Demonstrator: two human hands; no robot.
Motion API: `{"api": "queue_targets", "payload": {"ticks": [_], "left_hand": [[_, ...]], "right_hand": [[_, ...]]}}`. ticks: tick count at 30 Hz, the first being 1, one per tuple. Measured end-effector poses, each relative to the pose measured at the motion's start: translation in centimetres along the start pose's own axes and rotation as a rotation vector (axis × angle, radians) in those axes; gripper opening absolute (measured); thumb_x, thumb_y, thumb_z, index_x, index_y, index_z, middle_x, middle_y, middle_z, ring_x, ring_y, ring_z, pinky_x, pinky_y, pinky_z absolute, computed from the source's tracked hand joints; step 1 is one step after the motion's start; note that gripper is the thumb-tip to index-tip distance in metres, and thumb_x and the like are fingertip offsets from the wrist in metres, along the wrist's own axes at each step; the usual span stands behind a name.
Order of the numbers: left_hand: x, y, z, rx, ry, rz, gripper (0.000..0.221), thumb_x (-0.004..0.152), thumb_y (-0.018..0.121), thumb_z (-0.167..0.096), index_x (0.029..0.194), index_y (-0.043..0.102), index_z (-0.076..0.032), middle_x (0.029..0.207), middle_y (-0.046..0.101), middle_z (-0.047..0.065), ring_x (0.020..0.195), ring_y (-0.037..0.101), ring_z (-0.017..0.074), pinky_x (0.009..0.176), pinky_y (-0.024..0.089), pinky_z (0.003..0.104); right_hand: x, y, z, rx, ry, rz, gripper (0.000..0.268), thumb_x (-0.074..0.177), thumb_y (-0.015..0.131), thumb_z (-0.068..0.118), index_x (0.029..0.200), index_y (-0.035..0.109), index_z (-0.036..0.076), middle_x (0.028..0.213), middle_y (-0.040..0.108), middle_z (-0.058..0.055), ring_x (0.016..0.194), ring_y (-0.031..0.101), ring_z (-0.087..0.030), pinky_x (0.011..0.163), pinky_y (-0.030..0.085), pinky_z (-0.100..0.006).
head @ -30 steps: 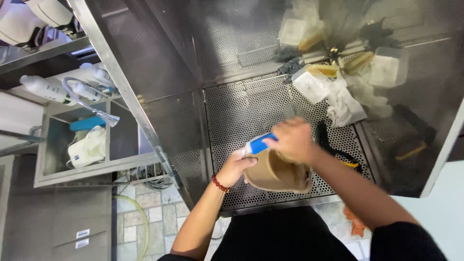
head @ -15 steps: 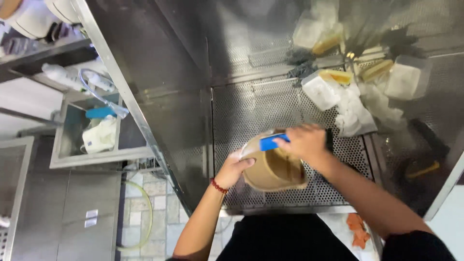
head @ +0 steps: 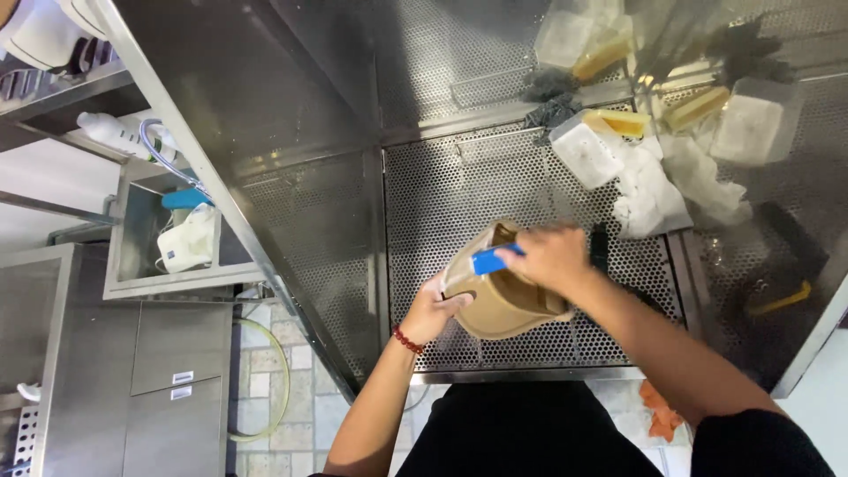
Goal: Cleaning a tan baseball cap using a small brush and soapy water in a professional cleaning booth.
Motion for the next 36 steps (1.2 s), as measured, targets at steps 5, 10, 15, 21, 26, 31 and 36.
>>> {"api": "queue_targets", "payload": {"ticks": [5,10,15,21,26,31,36], "left_hand": [[-0.4,0.0,0.7,0.036,-0.063,-0.029,0.052,0.091,0.069,0.001,0.141,0.055,-0.001,0.119,0.07,0.001,0.106,0.063,0.0093,0.094,0.053,0.024],[0.1,0.1,1.9,0.022,-0.026,-0.029,0.053,0.091,0.071,0.003,0.141,0.055,0.002,0.12,0.069,0.006,0.106,0.064,0.012,0.092,0.055,0.028],[0.0,1.6,0.1,-0.237,-0.055,0.101,0.081,0.079,0.071,0.002,0.15,0.033,-0.012,0.13,0.058,0.003,0.111,0.064,0.011,0.095,0.058,0.032],[2.2,0.6,7.1,-0.391,-0.302,0.01,0.044,0.101,0.057,-0.016,0.142,0.046,-0.002,0.123,0.063,0.009,0.106,0.067,0.0121,0.089,0.058,0.027],[2.3,-4.6,9.2,0.194,-0.154,-0.37,0.019,0.109,0.053,-0.013,0.124,0.057,-0.001,0.089,0.056,0.012,0.076,0.052,0.0192,0.061,0.045,0.028],[2.7,-2.1,6.0,-0.375,-0.027,-0.526,0.029,0.099,0.05,-0.009,0.126,0.038,-0.007,0.104,0.059,0.006,0.086,0.063,0.0161,0.065,0.058,0.029],[3.9,-1.9,7.3,-0.461,0.171,-0.603,0.03,0.11,0.045,-0.018,0.135,0.032,-0.009,0.115,0.057,0.012,0.09,0.063,0.0174,0.067,0.059,0.029]], "right_hand": [[-0.3,-1.9,1.7,0.057,-0.086,-0.113,0.049,0.077,0.069,0.059,0.057,0.059,0.015,0.055,0.056,-0.005,0.051,0.061,-0.024,0.046,0.045,-0.039],[0.6,-1.5,0.9,-0.012,-0.011,0.03,0.057,0.081,0.072,0.064,0.054,0.062,0.015,0.052,0.059,-0.005,0.046,0.061,-0.024,0.043,0.047,-0.038],[0.3,0.1,2.9,-0.03,-0.104,0.146,0.057,0.082,0.068,0.065,0.059,0.068,0.013,0.054,0.062,-0.005,0.046,0.063,-0.021,0.04,0.047,-0.036],[-2.0,1.4,6.5,0.134,-0.339,0.137,0.061,0.08,0.064,0.07,0.062,0.068,0.012,0.056,0.063,-0.005,0.054,0.066,-0.024,0.054,0.053,-0.038],[-0.2,1.2,0.4,-0.089,-0.118,0.316,0.064,0.077,0.066,0.072,0.057,0.07,0.011,0.051,0.064,-0.009,0.048,0.066,-0.028,0.044,0.051,-0.04],[-1.7,0.5,-1.4,-0.134,0.303,0.258,0.052,0.089,0.069,0.063,0.096,0.071,0.012,0.063,0.067,-0.008,0.049,0.065,-0.027,0.043,0.048,-0.041],[-5.7,3.7,2.3,-0.194,0.408,0.182,0.053,0.095,0.068,0.043,0.144,0.058,0.027,0.068,0.067,-0.005,0.045,0.062,-0.023,0.038,0.045,-0.04]]}}
Point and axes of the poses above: each hand's wrist, its own x-axis towards the middle knuckle, its own y-axis out of the palm, z = x × y, the point moved 10 cm from there along x, towards the middle knuckle
